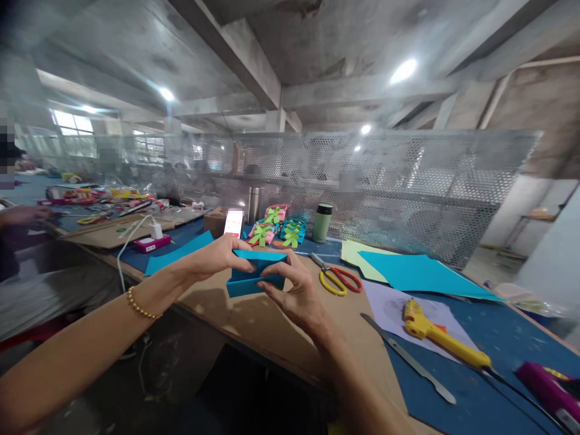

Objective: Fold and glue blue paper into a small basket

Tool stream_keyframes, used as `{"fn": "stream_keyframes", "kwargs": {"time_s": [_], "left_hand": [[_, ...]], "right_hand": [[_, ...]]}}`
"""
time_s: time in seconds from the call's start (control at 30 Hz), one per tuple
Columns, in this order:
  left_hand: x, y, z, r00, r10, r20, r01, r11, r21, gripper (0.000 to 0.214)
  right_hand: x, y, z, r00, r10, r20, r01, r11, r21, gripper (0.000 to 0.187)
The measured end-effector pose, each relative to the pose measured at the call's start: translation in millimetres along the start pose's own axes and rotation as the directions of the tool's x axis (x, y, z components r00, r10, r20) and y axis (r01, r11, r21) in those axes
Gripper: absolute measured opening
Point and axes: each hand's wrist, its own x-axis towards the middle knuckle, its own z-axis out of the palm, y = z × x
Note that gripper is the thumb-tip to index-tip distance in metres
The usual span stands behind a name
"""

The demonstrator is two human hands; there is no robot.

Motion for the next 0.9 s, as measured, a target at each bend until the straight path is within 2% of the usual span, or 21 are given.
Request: {"fn": "stream_keyframes", "kwargs": {"time_s": [0.17,0.4,0.57,0.9], "left_hand": [[0.6,1.6,2.7,0.999,0.005,0.040,-0.004,1.000,-0.025,0.008],[1.9,1.0,8.4,1.000,0.018,0.004,-0.017,0.999,-0.049,0.012],[2.6,-0.2,11.1,1.000,-0.001,0.011,0.002,0.997,-0.081,0.017],[2.5,-4.8,13.6,1.000,0.000,-0.008,-0.001,0.995,-0.100,0.008]], "right_hand": [[-0.3,-1.9,0.2,1.000,-0.006,-0.025,0.005,0.999,-0.037,0.008],[-1.1,0.7,1.6,0.998,-0.067,0.008,0.068,0.995,-0.068,0.018],[-1.3,2.3,1.4,0.998,-0.058,0.014,0.059,0.991,-0.120,0.015],[-0.2,-2.4,0.2,0.997,-0.078,0.023,0.081,0.987,-0.142,0.009]]}}
